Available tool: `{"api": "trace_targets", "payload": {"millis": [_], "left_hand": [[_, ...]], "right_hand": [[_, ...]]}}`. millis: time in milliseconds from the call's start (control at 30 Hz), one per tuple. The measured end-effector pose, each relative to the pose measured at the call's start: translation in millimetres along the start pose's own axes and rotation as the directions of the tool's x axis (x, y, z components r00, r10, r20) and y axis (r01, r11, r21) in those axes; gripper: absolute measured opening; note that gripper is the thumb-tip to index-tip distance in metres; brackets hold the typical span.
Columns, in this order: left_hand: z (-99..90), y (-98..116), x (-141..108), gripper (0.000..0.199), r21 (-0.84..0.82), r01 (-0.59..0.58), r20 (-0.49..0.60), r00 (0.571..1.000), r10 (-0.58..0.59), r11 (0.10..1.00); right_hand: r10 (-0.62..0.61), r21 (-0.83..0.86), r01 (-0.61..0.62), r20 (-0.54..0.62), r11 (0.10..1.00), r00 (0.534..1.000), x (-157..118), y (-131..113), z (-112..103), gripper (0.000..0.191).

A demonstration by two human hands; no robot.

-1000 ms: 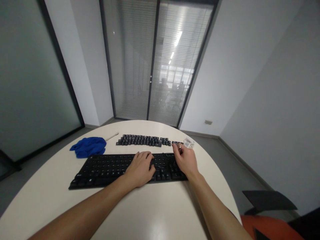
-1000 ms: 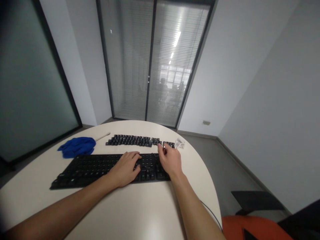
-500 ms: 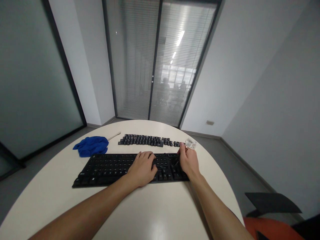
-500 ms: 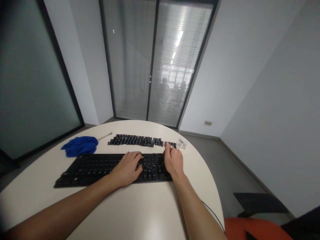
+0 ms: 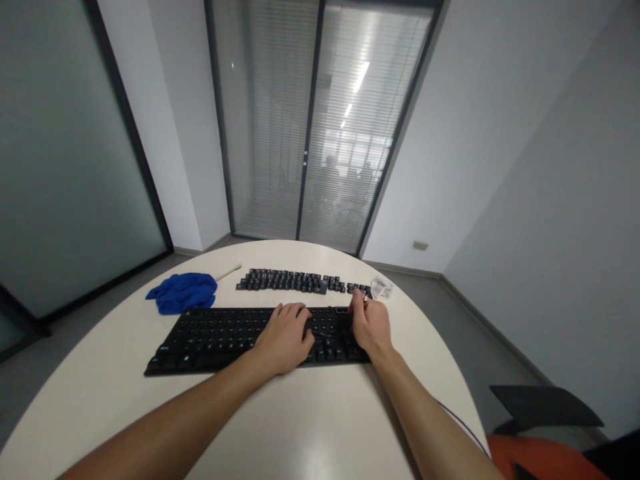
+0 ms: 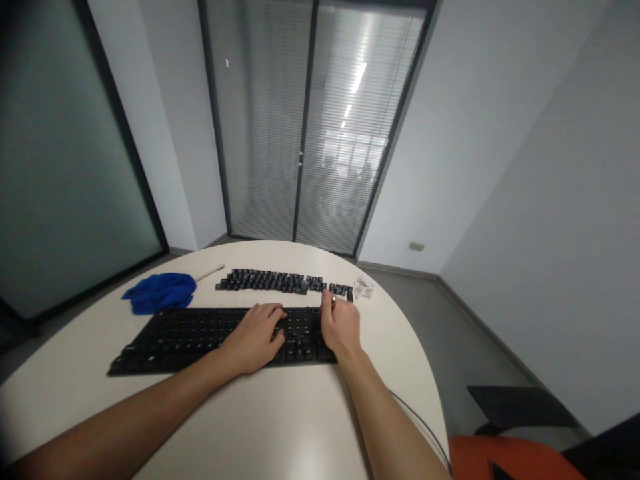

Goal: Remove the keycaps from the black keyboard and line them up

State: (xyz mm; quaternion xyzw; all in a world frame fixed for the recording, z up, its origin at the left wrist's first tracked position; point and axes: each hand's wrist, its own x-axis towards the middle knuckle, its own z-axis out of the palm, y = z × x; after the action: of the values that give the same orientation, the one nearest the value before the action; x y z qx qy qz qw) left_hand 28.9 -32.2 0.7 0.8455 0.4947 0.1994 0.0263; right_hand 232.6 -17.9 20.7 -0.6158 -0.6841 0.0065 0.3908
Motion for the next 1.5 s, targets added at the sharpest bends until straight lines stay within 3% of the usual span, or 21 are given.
{"api": "trace_targets", "payload": {"millis": [233, 467, 800, 1300, 1400, 1500], "left_hand": [[0.1, 0.7, 0.5, 0.031, -0.013, 0.005, -0.005, 1.0, -0.005, 1.0], [0.8, 0.6, 0.8, 0.032, 0.01, 0.003, -0.004, 1.0, -0.003, 1.0], [0.5, -0.2, 0.3, 0.032, 0.006, -0.003, -0.003, 1.0, 0.003, 1.0], [-0.2, 0.5, 0.4, 0.032, -0.015, -0.001, 0.0, 1.0, 0.001, 1.0], [0.0, 0.2, 0.0, 0.031, -0.016, 0.014, 0.005, 1.0, -0.014, 1.0], [0.0, -0.3, -0.5, 0.031, -0.018, 0.01, 0.006, 1.0, -0.01, 1.0]], "right_hand": [[-0.083, -0.094, 0.081, -0.015, 0.992, 0.996, -0.6, 2.8, 5.0, 0.063], [-0.204, -0.161, 0.21, 0.052, 0.964, 0.978, -1.3, -4.1, 4.2, 0.059], [-0.015, 0.064, 0.011, 0.054, 0.998, 0.998, 5.2, 9.2, -0.8, 0.064], [0.049, 0.143, -0.058, 0.067, 0.988, 0.997, 7.6, 9.9, -2.3, 0.064], [0.003, 0.12, -0.018, 0.12, 0.993, 0.993, 8.7, 9.0, -6.3, 0.061], [-0.12, 0.074, 0.103, 0.272, 0.992, 0.955, 9.8, 7.9, -14.3, 0.047]]}}
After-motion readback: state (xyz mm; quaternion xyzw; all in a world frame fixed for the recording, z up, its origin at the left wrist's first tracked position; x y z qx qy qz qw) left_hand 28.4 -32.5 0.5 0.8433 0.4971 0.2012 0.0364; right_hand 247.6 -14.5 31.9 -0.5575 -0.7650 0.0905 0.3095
